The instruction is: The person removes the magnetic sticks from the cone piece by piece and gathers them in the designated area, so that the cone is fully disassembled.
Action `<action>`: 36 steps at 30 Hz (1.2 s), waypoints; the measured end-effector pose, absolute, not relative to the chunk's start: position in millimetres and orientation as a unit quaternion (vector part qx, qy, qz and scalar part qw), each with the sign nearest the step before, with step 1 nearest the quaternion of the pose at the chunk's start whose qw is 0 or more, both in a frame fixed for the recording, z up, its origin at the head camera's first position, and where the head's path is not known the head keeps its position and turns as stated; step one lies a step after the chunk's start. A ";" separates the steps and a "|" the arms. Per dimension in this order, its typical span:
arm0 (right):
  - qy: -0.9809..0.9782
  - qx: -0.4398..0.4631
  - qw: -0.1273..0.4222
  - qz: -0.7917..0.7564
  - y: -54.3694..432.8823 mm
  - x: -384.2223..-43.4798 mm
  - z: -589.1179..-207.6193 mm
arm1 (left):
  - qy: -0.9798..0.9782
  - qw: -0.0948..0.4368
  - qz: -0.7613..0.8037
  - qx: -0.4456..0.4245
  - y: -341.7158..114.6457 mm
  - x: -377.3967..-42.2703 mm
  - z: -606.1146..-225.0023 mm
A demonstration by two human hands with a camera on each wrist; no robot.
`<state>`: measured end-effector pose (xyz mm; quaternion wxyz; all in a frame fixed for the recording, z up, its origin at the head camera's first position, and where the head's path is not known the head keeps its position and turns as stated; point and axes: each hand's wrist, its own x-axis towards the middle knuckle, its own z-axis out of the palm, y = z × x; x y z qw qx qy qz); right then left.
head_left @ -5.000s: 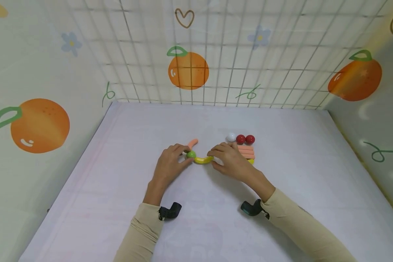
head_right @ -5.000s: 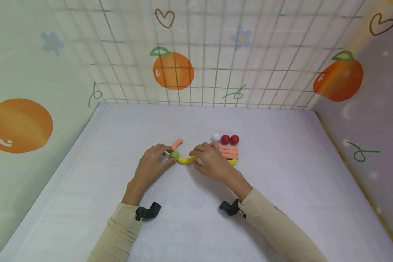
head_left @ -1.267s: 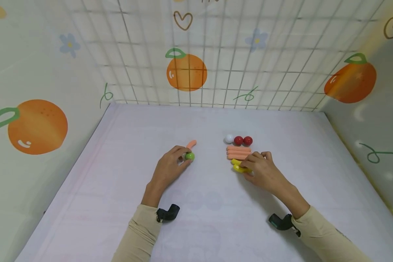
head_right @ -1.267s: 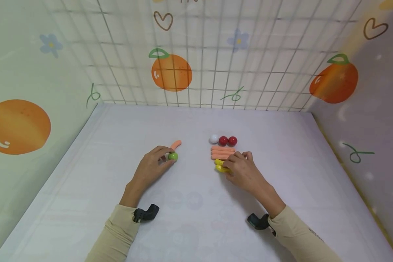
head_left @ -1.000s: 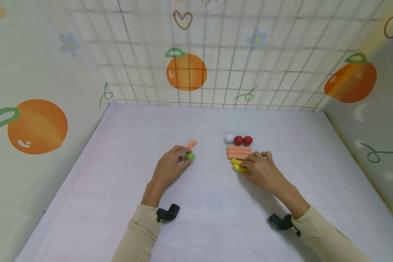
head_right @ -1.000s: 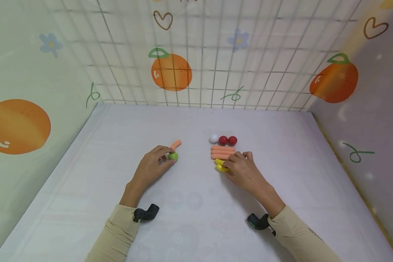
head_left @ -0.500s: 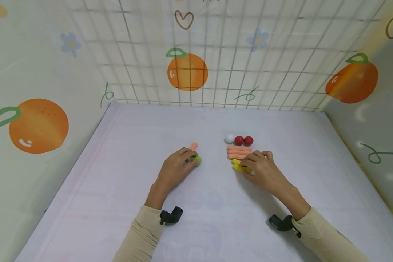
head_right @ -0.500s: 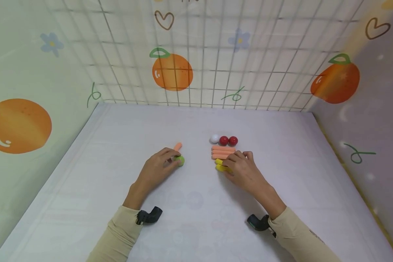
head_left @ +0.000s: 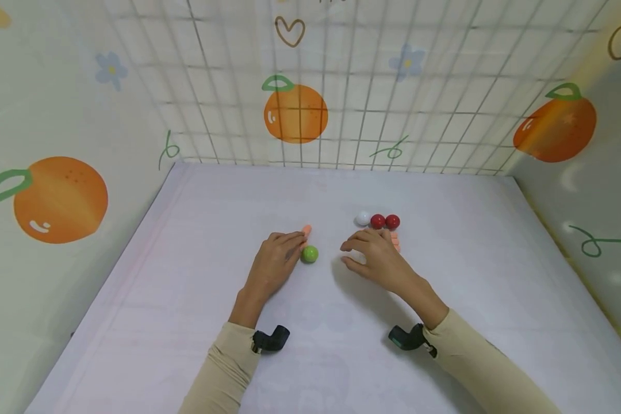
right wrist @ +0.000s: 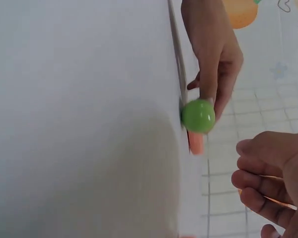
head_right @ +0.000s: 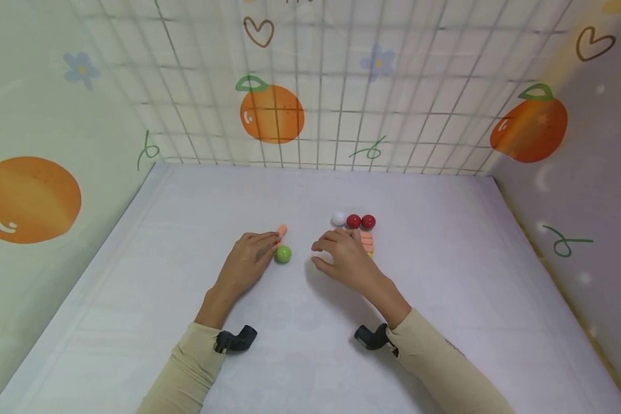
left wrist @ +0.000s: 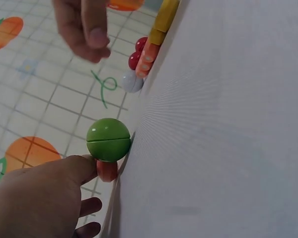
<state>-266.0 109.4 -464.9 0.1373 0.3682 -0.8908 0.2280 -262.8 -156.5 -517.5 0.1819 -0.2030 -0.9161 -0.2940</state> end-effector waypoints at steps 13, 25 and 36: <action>-0.908 0.354 0.074 0.213 59.0 -281.7 -476.1 | -0.911 0.194 -0.295 -0.215 -157.4 -265.9 -522.9; -0.908 0.357 0.062 0.209 52.1 -283.2 -479.3 | -0.905 0.224 -0.285 -0.223 -154.9 -268.6 -521.2; -0.894 0.363 0.064 0.254 65.0 -271.2 -473.8 | -0.904 0.220 -0.286 -0.230 -153.0 -267.2 -522.3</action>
